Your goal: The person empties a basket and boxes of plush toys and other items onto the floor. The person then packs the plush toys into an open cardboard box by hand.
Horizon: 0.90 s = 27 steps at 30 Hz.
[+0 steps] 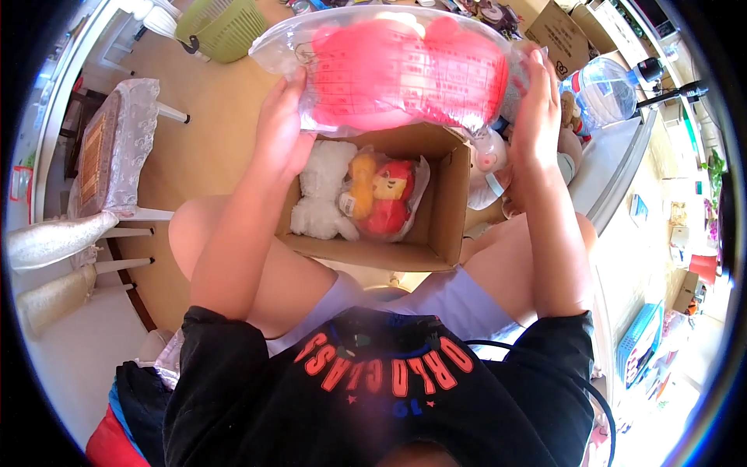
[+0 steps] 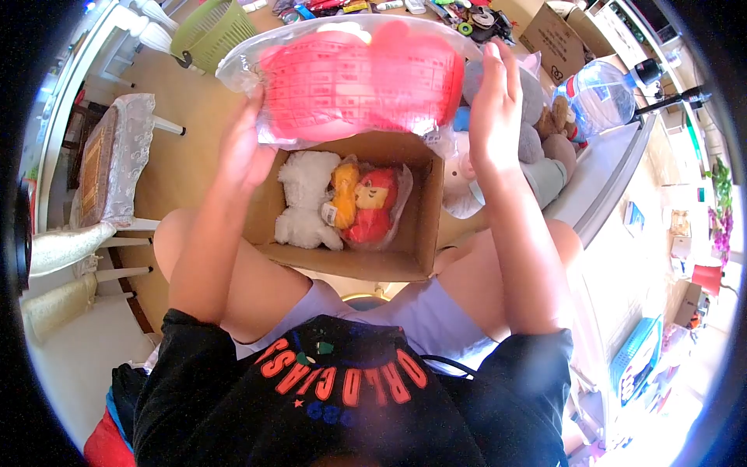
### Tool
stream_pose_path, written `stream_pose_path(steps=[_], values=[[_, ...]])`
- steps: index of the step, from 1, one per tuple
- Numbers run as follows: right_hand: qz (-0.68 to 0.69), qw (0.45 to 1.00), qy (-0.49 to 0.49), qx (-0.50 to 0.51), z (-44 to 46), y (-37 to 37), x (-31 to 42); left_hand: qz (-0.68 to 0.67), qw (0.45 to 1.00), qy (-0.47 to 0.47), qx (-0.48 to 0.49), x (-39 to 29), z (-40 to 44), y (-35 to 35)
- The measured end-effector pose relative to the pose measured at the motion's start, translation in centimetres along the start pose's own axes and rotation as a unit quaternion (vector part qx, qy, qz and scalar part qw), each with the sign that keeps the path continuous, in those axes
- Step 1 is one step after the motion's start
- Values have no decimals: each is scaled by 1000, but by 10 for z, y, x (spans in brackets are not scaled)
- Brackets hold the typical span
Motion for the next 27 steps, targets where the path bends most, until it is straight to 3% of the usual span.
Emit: stream_pose_path(steps=[2,3,5,6,8,10,11,12,13,14,16,19,22,27], values=[[-68,970,233,-2,-2,0,4,1,1000,-1,9,4,1,0],[-82,929,360,-9,-1,-2,-1,1,1000,-1,2,6,0,0],[-96,834,532,109,-21,-7,24,2,1000,-2,-12,7,-4,-4],[-128,783,575,200,-30,-9,30,-11,1000,3,-9,8,-4,-2],[-304,697,623,182,-35,-12,21,-33,999,14,1,12,-1,1],[-343,785,514,32,6,-13,-17,-50,999,7,-16,11,0,2],[-340,838,427,1,29,-4,-35,-60,998,1,-25,9,2,3],[-356,843,402,19,63,8,-63,-62,998,0,-31,9,4,6],[-221,964,147,-6,60,11,-43,-64,997,0,-39,10,6,10],[-186,978,87,28,64,17,-38,-66,997,-1,-47,9,7,11],[-139,988,64,25,47,14,-25,-70,996,0,-48,5,4,8],[45,997,9,59,14,-6,-13,-74,996,7,-45,4,0,7],[35,994,-58,89,-2,-5,-6,-77,996,12,-40,5,-3,5],[54,990,133,3,-8,7,14,-75,996,14,-48,1,-3,3]])
Point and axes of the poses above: each hand's wrist, its own z-axis towards the middle knuckle, its own y-axis out of the back of the hand, x = y × z, the point moved 2 cm from there along z, towards the middle knuckle, and after that the axes turned 14 degrees about -x, right-handed, at the moved point
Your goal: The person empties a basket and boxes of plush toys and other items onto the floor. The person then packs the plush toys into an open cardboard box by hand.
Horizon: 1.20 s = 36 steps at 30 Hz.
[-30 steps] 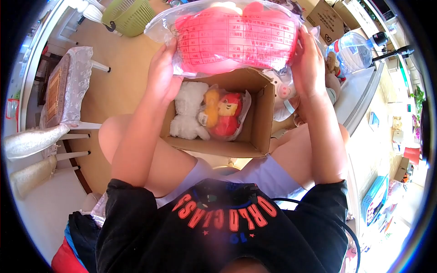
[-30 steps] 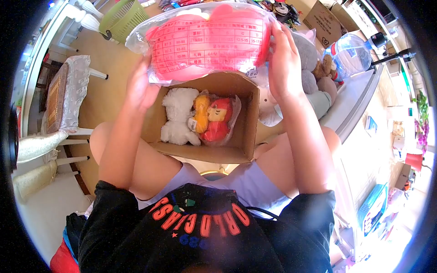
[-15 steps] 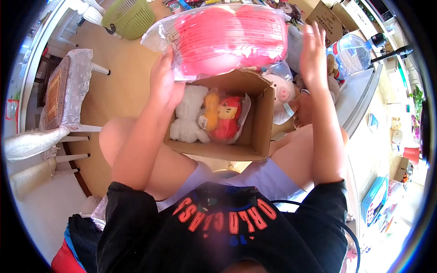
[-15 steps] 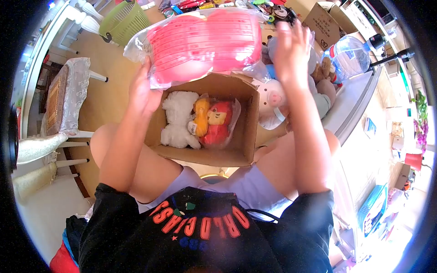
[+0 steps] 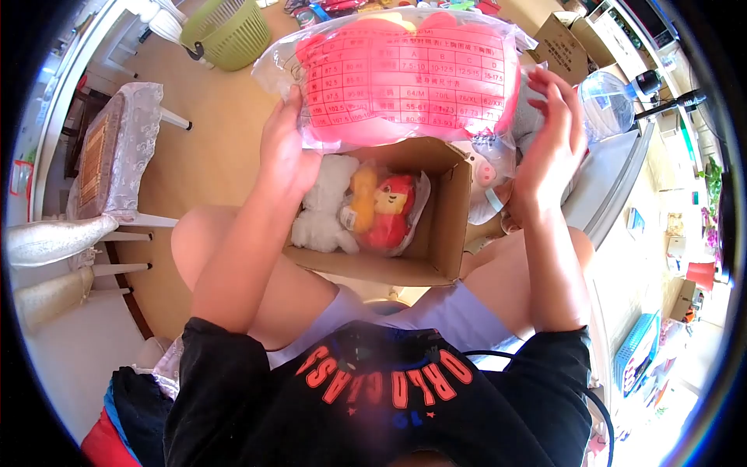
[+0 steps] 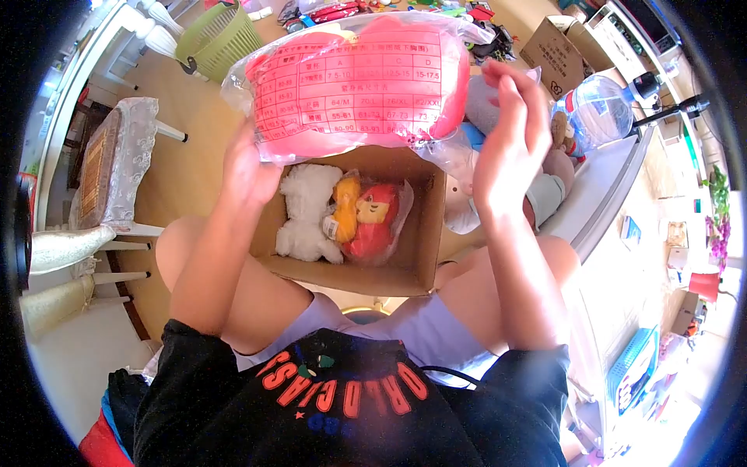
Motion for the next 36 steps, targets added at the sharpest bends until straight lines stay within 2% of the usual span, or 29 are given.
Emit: stream_pose_path(steps=[1,2,4,6,8,9,12,14,17,24,31,36], values=[[-5,998,45,-35,-7,5,15,-5,1000,-1,4,0,0,0],[97,994,29,52,-13,7,24,-11,1000,-2,7,1,0,0],[267,931,-46,242,-32,13,47,-5,1000,-1,-24,1,-5,-2],[410,753,-225,462,-68,5,65,0,998,17,-60,2,-7,-3],[498,562,-340,566,-101,2,86,-2,994,51,-100,6,-6,-5],[520,501,-371,583,-115,2,93,11,994,42,-97,8,-5,-4],[537,428,-391,613,-127,12,102,39,996,21,-74,13,-6,-3],[570,409,-365,612,-127,11,105,47,998,16,-47,13,-8,-5],[623,414,-299,593,-123,5,110,65,998,0,-22,13,-6,-4],[610,412,-293,610,-120,9,107,73,997,-14,-4,17,-3,-1],[620,388,-344,589,-132,17,106,83,996,-18,14,22,-6,-2],[597,427,-309,606,-112,12,114,80,996,-17,24,21,-11,-5]])
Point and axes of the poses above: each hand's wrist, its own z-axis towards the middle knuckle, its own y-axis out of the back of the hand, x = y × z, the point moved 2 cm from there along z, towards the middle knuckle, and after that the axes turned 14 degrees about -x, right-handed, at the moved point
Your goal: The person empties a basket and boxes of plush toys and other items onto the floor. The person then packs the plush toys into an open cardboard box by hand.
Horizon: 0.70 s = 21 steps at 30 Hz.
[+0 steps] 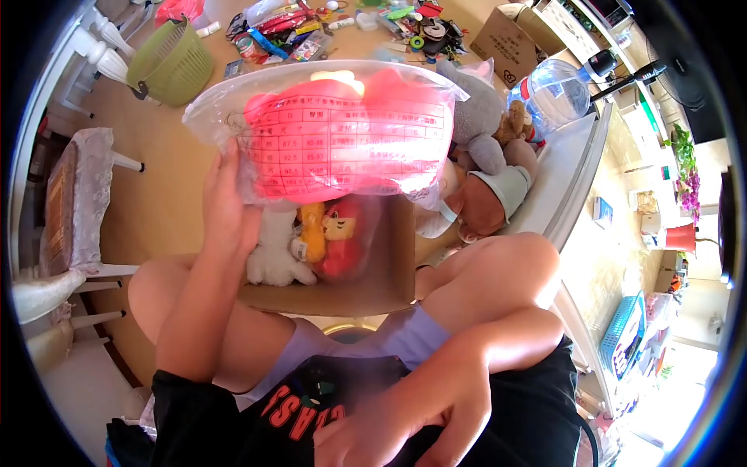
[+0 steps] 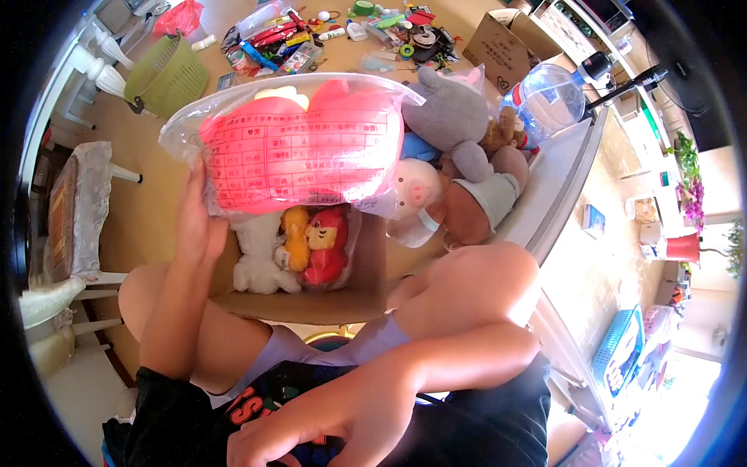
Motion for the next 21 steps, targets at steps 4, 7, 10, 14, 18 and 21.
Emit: stream_pose_path(steps=[4,7,10,14,18,21], values=[[-20,1000,-11,20,1,2,0,5,1000,17,-26,0,0,3],[-30,994,-91,45,2,6,14,7,999,22,-30,5,6,9],[-2,994,-109,31,-2,6,9,5,999,25,-20,5,5,8],[33,999,-6,-18,-7,-3,-14,18,999,27,-19,3,2,4],[21,998,46,-27,-7,-3,-22,7,999,34,-37,6,2,5],[13,1000,-5,18,-9,3,-22,4,997,61,-48,6,3,7]])
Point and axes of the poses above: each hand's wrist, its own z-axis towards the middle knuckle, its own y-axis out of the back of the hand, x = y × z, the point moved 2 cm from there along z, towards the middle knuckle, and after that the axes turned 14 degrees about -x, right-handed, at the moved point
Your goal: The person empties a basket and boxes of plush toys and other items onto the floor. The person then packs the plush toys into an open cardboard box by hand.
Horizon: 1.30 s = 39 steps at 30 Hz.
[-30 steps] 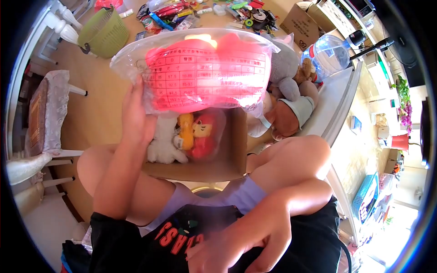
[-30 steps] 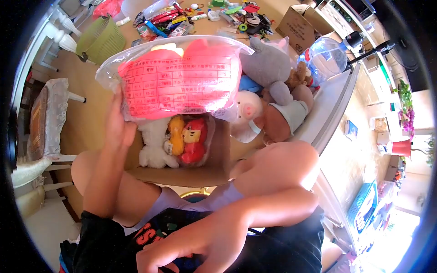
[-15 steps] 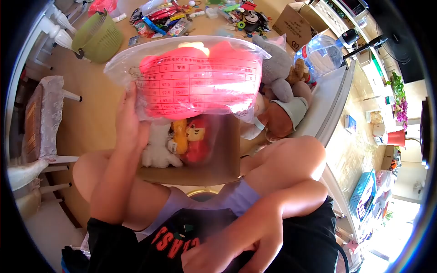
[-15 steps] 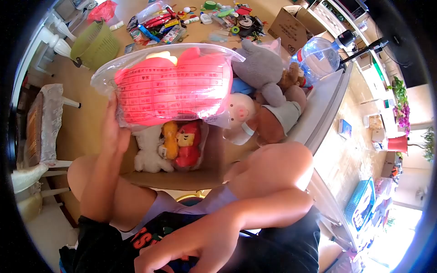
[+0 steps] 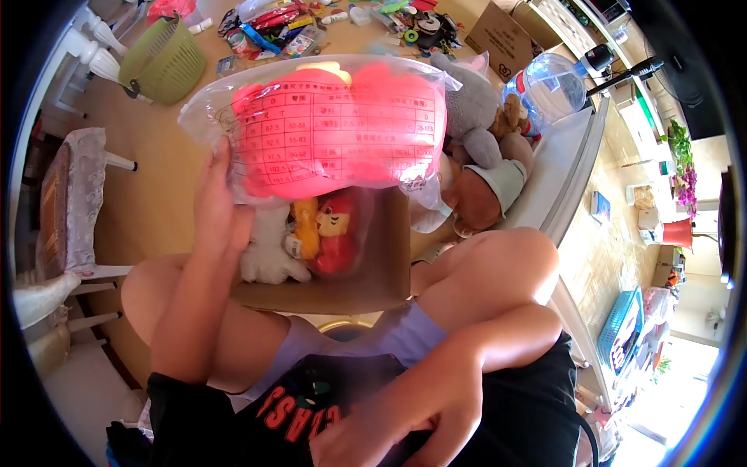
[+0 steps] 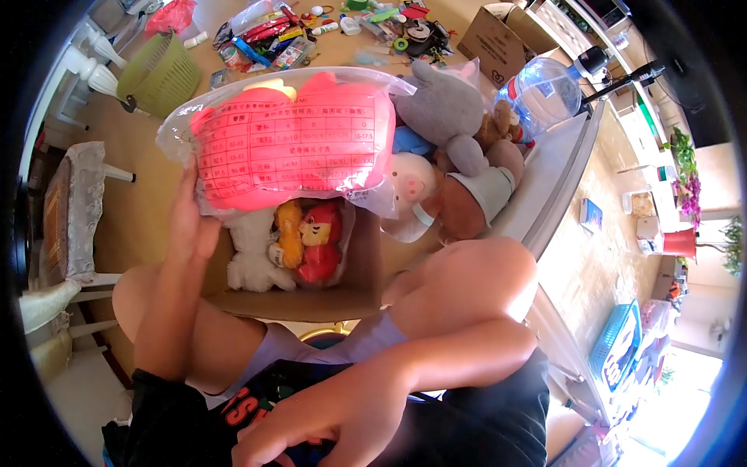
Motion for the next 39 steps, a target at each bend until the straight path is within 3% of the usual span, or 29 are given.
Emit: stream_pose_path(steps=[4,10,15,18,28,34,39], values=[[-1,998,-58,-9,3,-1,17,0,1000,8,7,1,3,4],[122,985,-104,-68,-2,-9,15,12,1000,-8,10,2,4,4],[161,980,-78,-89,-8,-6,-1,18,1000,3,-13,0,-1,-1],[202,964,-118,-124,-11,-6,0,13,1000,-1,13,1,1,1],[220,956,-66,-181,-9,-4,2,0,1000,5,6,-2,-6,-3],[206,967,-6,-151,-10,-1,-10,9,1000,1,19,-1,-4,-3],[189,968,-27,-164,-10,-3,-2,13,1000,-2,9,-1,-3,-4]])
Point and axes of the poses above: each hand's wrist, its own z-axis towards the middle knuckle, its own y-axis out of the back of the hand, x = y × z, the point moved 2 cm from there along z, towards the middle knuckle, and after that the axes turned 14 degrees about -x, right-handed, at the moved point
